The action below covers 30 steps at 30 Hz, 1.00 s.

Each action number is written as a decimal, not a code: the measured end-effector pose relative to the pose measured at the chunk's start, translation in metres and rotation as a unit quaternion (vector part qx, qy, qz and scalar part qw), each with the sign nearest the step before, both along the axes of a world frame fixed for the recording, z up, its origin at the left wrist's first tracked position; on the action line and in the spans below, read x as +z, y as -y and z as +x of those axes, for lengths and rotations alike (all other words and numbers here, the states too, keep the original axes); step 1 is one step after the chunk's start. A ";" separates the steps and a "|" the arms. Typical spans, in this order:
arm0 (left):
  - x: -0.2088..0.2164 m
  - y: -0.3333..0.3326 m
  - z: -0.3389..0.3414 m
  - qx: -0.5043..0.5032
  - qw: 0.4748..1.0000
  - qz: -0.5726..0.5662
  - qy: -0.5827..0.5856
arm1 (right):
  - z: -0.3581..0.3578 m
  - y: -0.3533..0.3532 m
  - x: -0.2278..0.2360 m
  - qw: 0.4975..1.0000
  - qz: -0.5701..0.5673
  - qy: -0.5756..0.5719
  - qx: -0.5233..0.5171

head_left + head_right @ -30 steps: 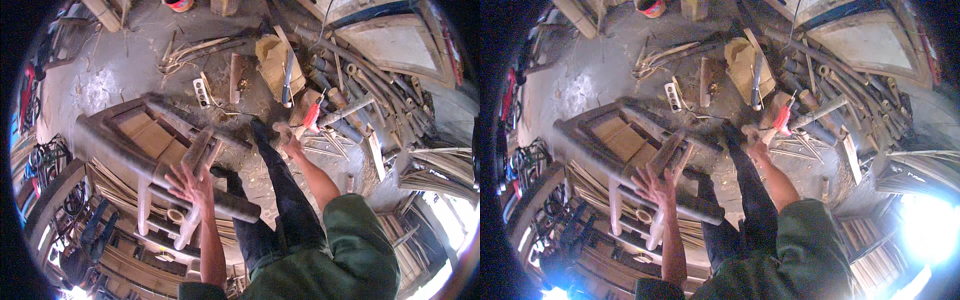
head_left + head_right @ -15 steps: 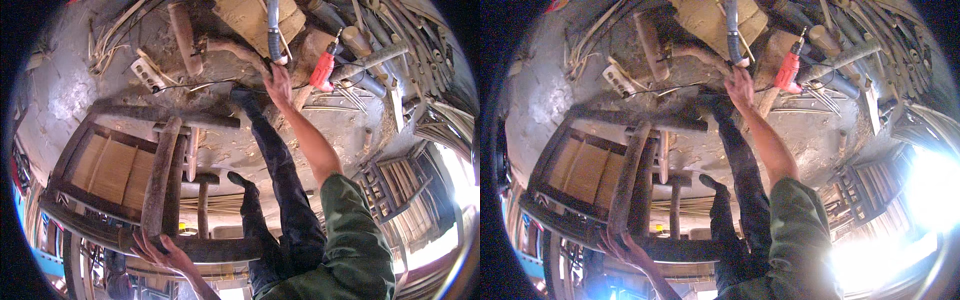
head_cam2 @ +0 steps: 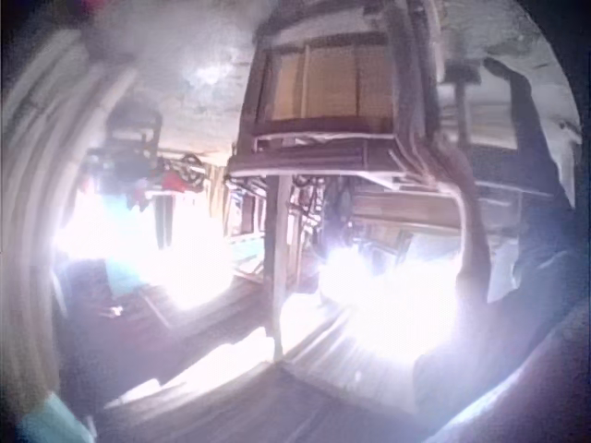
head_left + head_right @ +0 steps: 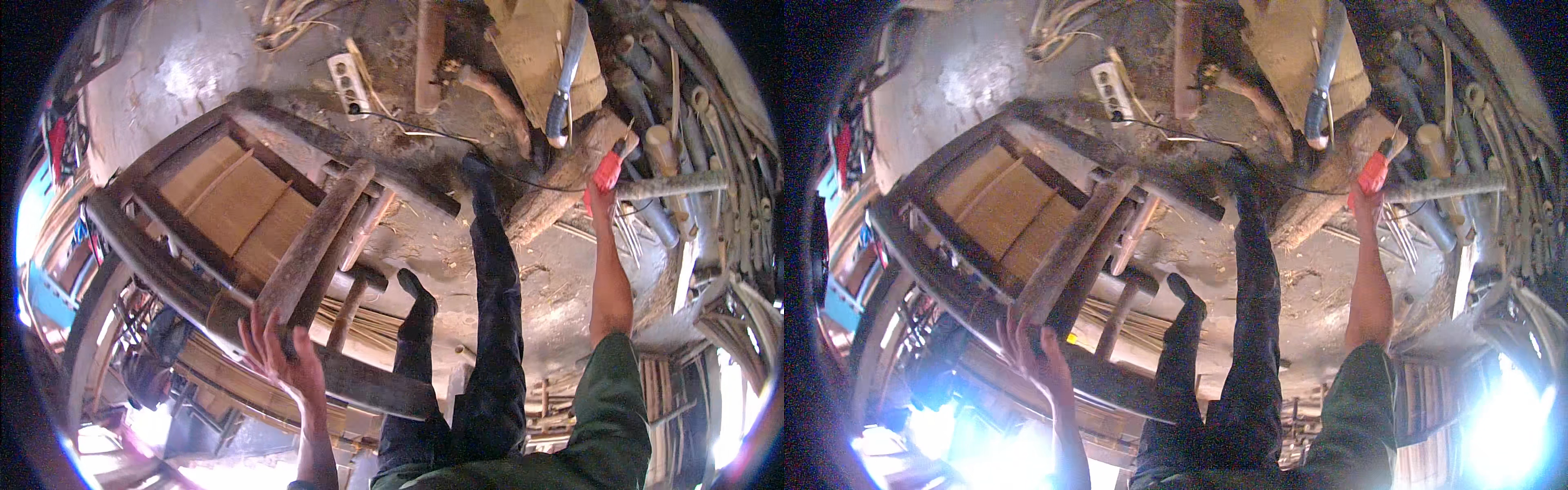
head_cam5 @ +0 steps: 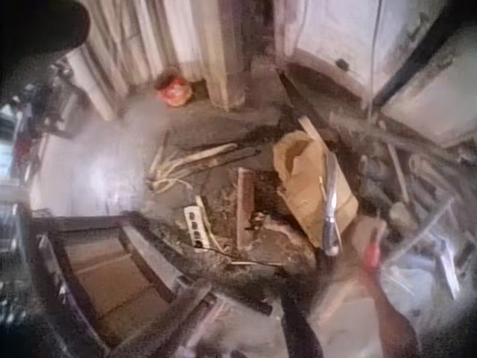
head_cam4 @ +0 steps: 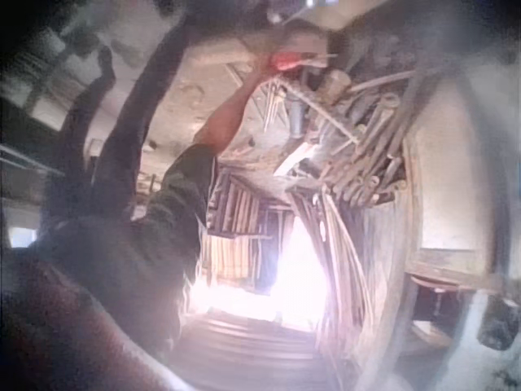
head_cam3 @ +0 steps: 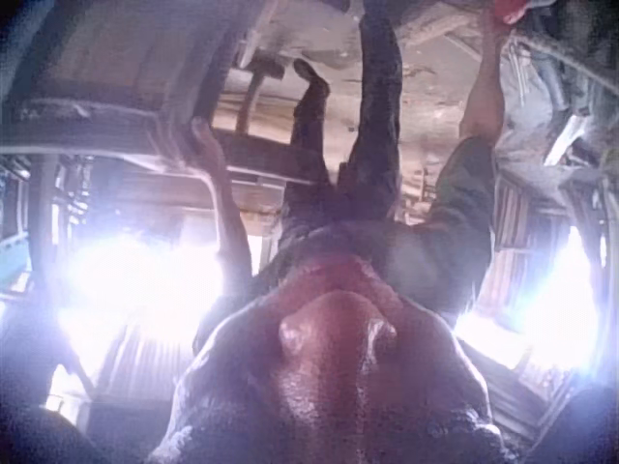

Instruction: The person assembles a bamboo chair by inserting thin bamboo strips into pre-drilled holes in the chair frame. They use a knife to trim and shape the strips and a hammer to tap them into place. The person occasionally repositions the chair frame and adjusts their position while working.

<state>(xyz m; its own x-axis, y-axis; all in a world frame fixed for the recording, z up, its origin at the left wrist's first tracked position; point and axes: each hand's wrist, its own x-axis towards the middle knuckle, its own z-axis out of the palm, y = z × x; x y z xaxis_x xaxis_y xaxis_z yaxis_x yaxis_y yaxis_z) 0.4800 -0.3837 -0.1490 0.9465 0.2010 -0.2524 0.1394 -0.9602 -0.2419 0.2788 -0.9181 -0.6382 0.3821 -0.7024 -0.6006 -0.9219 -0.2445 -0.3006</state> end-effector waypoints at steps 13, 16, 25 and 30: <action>0.025 -0.004 -0.020 0.110 0.964 -0.192 0.145 | 0.072 -0.151 0.450 0.908 0.394 -0.006 0.146; 0.041 0.014 -0.039 0.128 0.880 -0.395 0.230 | 0.119 -0.207 0.547 0.862 0.428 0.008 0.270; 0.158 0.051 -0.092 0.535 0.172 -0.827 0.004 | 0.154 -0.350 0.720 0.774 0.285 -0.093 0.557; 0.184 0.002 -0.109 0.584 -0.085 -0.806 0.042 | 0.135 -0.399 0.775 0.697 0.354 0.000 0.624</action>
<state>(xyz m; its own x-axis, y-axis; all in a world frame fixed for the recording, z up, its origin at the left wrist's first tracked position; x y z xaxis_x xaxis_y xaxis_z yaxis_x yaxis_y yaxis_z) 0.3708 -0.3856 0.0350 0.5670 -0.1795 -0.8039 0.1096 0.9837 -0.1424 0.4142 -0.5193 0.1371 0.4297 0.6483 -0.6286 -0.1242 -0.6471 -0.7523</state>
